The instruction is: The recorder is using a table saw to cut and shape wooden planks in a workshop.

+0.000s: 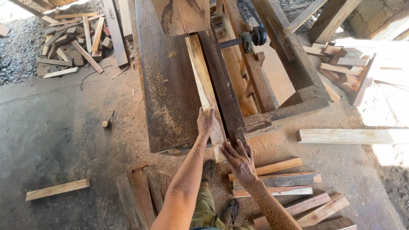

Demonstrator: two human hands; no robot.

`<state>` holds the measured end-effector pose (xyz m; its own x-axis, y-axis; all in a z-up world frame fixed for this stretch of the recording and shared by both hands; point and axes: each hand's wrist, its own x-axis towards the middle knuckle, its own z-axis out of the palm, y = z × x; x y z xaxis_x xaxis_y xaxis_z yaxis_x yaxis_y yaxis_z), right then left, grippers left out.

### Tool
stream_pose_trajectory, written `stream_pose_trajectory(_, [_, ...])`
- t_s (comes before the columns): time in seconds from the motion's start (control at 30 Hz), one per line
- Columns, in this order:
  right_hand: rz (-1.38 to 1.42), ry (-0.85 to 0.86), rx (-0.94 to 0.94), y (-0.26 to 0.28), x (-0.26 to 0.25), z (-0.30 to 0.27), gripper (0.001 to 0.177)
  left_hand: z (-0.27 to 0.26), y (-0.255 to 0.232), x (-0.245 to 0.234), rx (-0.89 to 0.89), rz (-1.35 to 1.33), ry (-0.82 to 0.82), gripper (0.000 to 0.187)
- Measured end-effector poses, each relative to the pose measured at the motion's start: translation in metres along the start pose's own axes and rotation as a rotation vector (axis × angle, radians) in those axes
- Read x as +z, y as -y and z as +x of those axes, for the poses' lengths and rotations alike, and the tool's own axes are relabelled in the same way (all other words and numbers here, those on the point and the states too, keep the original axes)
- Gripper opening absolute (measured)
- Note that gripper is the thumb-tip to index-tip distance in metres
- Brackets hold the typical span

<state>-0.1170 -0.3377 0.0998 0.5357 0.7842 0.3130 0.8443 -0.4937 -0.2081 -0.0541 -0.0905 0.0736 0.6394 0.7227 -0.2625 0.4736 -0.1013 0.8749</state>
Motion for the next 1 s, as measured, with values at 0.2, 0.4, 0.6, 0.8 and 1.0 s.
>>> stream_pose_trajectory(0.2, [0.136,0.017,0.009,0.000,-0.001,0.005,0.058,0.002,-0.009,0.000,-0.061,-0.018,-0.007,0.093])
stream_pose_trajectory(0.4, [0.074,0.028,0.012,-0.004,0.007,0.006,0.058,0.014,0.005,0.006,-0.005,0.043,-0.050,0.089])
stream_pose_trajectory(0.6, [0.156,-0.024,0.027,-0.006,0.016,0.010,0.062,-0.006,-0.033,-0.010,-0.052,-0.115,-0.008,0.069])
stream_pose_trajectory(0.8, [0.165,-0.030,0.004,-0.007,0.016,0.016,0.064,0.020,-0.001,0.002,0.055,0.013,-0.072,0.076])
stream_pose_trajectory(1.0, [0.122,-0.002,0.011,-0.007,0.012,0.021,0.056,0.022,-0.009,0.001,-0.015,-0.002,-0.055,0.086])
